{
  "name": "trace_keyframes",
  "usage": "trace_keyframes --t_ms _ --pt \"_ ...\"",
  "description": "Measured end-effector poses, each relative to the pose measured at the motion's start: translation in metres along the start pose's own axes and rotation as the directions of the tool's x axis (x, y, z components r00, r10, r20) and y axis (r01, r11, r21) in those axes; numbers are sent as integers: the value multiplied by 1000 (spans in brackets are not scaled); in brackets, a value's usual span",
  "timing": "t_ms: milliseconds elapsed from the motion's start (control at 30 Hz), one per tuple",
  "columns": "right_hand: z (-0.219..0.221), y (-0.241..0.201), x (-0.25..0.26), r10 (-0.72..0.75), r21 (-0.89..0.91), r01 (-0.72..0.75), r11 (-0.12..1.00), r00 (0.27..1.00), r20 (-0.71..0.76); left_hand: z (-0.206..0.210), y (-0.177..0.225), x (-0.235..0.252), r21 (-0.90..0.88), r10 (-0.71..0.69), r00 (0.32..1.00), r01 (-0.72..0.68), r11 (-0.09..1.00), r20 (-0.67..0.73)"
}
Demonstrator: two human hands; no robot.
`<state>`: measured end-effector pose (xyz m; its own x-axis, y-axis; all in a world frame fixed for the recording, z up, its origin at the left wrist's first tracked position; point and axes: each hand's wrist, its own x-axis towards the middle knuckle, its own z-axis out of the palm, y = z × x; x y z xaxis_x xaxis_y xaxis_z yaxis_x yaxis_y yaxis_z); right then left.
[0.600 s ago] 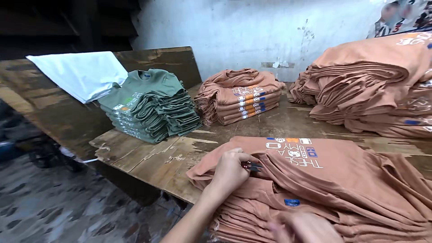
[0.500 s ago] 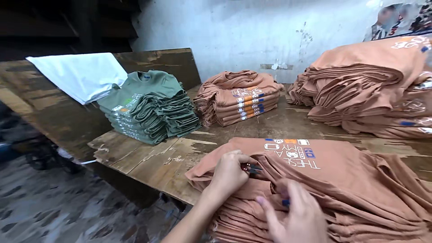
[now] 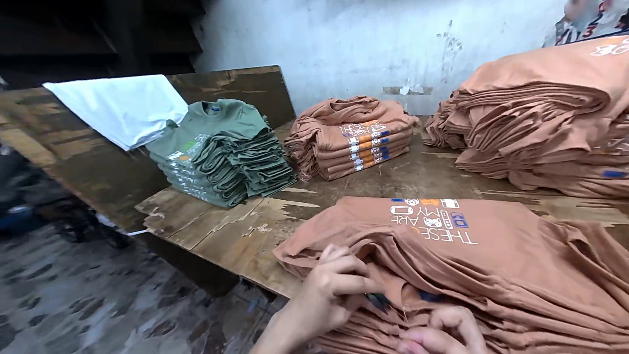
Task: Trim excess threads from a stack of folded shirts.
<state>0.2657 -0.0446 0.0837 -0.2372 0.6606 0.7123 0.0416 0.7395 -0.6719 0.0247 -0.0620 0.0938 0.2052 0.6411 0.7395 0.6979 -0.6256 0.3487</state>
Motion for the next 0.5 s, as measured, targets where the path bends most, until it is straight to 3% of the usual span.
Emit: trace_keyframes --t_ms 200,300,367,433,500 --pt "-8 8 2 -117 127 97 987 980 161 -1 2 2 124 50 998 -45 991 -39" --pt "-14 8 8 -100 141 76 987 981 167 -7 3 6 75 -38 998 41 996 -43" --pt "-11 -4 16 80 -51 -74 996 990 118 -8 9 12 23 -185 981 187 982 -61" --pt "-1 -14 29 277 -310 -223 924 950 144 -4 17 22 17 -322 941 325 945 -100" --pt "10 -15 33 281 -402 -189 896 942 183 -3 29 35 82 -492 869 495 865 -51"
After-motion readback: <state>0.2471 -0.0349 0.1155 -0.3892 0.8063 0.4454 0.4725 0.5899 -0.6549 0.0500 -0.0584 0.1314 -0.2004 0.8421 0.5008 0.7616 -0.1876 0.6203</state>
